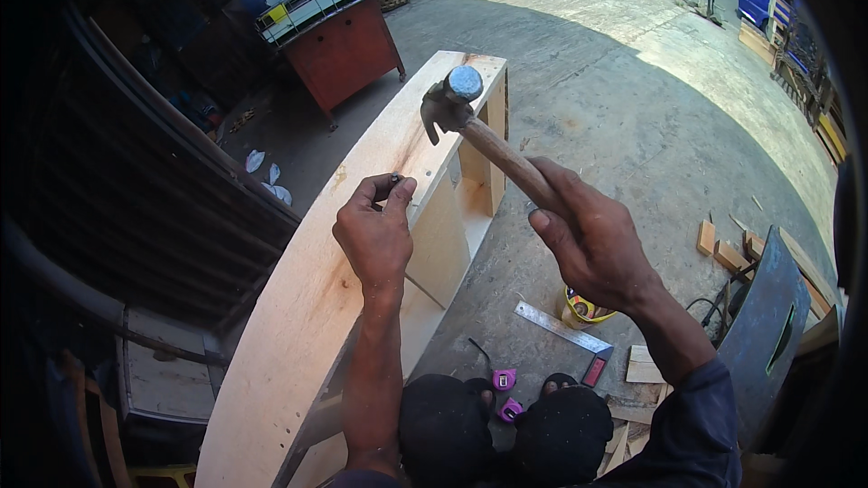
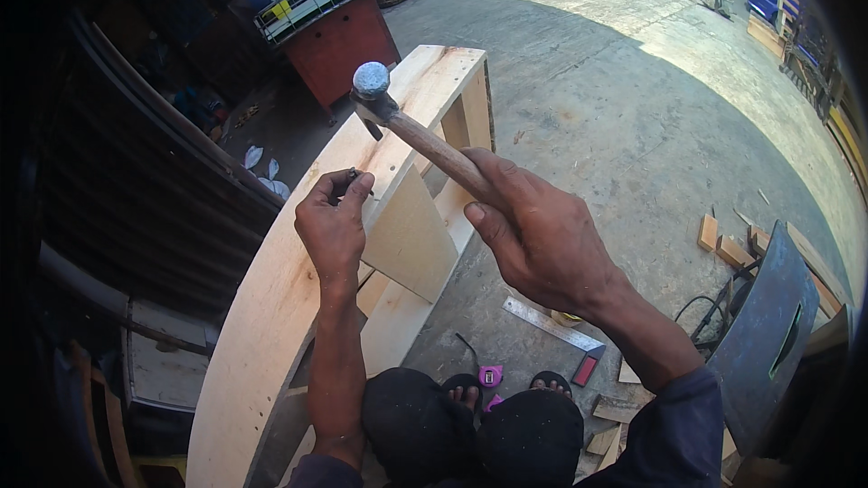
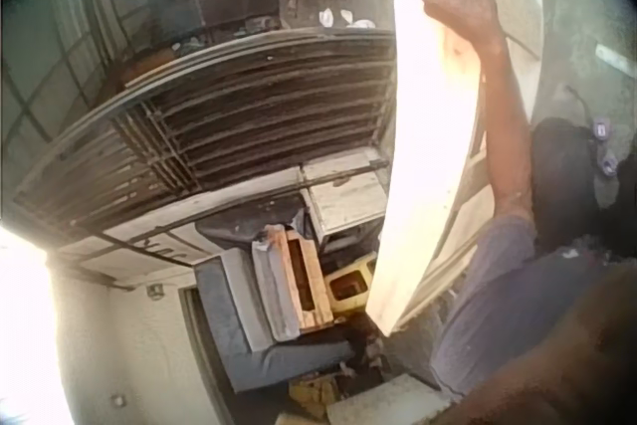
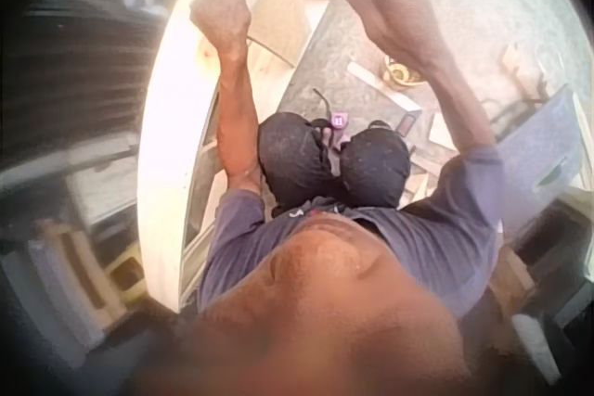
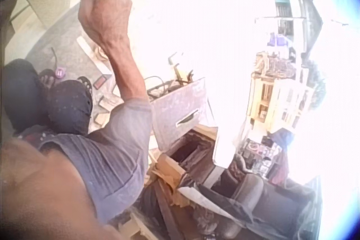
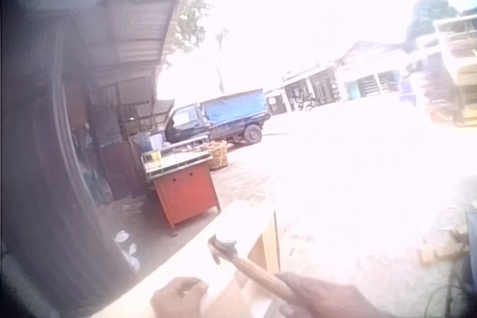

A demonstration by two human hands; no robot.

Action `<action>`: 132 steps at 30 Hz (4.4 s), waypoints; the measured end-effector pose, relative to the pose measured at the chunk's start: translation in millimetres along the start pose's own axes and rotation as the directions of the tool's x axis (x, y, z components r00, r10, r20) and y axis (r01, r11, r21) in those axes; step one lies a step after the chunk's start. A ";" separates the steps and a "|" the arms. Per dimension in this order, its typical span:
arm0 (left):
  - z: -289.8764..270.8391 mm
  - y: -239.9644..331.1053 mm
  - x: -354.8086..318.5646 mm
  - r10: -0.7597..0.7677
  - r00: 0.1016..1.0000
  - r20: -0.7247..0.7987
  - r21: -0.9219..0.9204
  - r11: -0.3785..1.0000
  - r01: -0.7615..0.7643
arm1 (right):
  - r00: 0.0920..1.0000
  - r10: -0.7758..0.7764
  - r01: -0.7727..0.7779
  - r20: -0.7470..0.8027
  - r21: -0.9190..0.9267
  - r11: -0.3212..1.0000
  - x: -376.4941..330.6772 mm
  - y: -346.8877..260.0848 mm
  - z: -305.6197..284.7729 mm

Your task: The person assembles a wooden frame by measuring and marking a plank, then repeatedly hammering nails to attach it to a vertical support. The person uses a hammer, tape measure, and pencil to complete the assembly.

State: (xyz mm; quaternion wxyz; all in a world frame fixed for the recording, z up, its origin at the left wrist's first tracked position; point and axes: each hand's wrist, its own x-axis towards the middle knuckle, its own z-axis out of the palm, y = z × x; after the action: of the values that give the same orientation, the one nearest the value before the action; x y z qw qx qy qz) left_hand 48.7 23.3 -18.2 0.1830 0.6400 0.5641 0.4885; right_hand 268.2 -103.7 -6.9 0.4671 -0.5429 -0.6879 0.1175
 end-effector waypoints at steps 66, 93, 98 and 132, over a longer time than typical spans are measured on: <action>-42.0 1.6 -48.8 0.028 0.996 -0.081 0.157 0.987 -0.015 | 0.952 0.090 0.101 0.293 -0.579 0.809 35.8 -33.2 -16.0; -41.8 -0.2 -46.9 0.016 0.995 -0.098 0.003 1.000 -0.016 | 0.876 0.192 0.026 0.443 -0.440 0.898 31.6 -16.0 0.2; -41.3 -0.3 -44.8 0.043 0.993 -0.114 0.027 0.999 -0.040 | 0.971 0.034 0.015 -0.238 0.201 0.979 29.6 -15.4 -1.2; -31.8 -7.2 -39.7 0.009 0.997 -0.081 0.091 0.996 -0.002 | 0.926 0.248 -0.163 0.285 -0.288 0.943 -11.6 24.8 23.5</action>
State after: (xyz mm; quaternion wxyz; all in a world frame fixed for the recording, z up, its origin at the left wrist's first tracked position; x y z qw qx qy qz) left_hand 22.9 -20.4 -26.0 0.1293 0.6286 0.5910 0.4887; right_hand 265.6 -96.0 -42.0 0.2601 -0.6429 -0.7022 0.1611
